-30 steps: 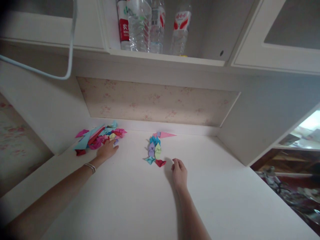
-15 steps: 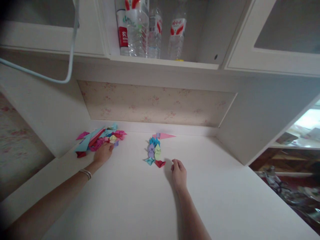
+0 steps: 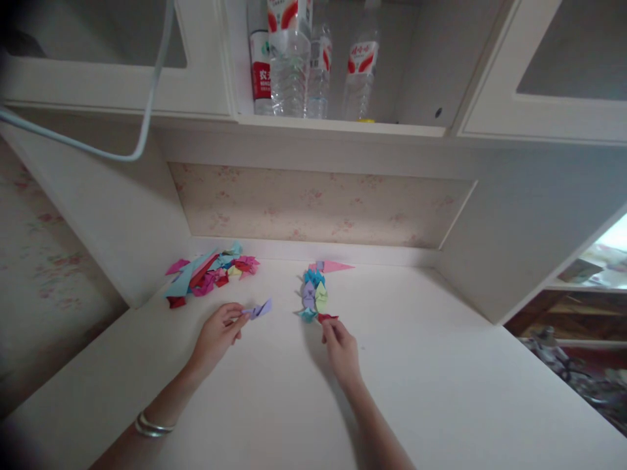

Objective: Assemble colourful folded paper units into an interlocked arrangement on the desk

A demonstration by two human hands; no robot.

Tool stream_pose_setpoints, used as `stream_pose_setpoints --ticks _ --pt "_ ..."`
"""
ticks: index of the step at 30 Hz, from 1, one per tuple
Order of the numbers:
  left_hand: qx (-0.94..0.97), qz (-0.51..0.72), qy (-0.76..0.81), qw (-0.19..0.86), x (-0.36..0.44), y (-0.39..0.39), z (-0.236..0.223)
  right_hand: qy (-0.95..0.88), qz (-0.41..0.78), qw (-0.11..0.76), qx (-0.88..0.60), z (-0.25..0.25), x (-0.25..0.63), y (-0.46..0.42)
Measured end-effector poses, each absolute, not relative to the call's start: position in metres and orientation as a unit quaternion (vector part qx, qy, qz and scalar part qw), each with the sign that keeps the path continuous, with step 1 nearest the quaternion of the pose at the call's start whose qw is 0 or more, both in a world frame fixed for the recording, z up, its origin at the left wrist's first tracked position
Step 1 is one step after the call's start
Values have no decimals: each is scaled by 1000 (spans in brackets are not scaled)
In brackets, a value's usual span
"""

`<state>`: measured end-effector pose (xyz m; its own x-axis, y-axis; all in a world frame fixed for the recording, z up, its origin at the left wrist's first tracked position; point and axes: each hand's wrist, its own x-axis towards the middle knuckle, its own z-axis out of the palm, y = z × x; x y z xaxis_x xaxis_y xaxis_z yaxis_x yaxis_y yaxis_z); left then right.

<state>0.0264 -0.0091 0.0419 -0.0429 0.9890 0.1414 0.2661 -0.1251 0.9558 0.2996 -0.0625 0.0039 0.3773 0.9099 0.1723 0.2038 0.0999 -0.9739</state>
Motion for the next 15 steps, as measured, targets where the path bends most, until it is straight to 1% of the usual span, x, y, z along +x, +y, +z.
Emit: stream_pose_setpoints --ticks 2,4,9,15 --pt "567 468 503 455 44 -15 41 -477 395 563 -547 7 274 -65" --pt "566 449 467 510 60 -18 37 -460 449 566 -516 8 257 -66" --pt "546 440 450 554 81 -19 21 -432 461 579 -515 -2 257 -63" --pt "526 423 444 590 79 -20 9 -429 474 577 -508 -3 262 -61"
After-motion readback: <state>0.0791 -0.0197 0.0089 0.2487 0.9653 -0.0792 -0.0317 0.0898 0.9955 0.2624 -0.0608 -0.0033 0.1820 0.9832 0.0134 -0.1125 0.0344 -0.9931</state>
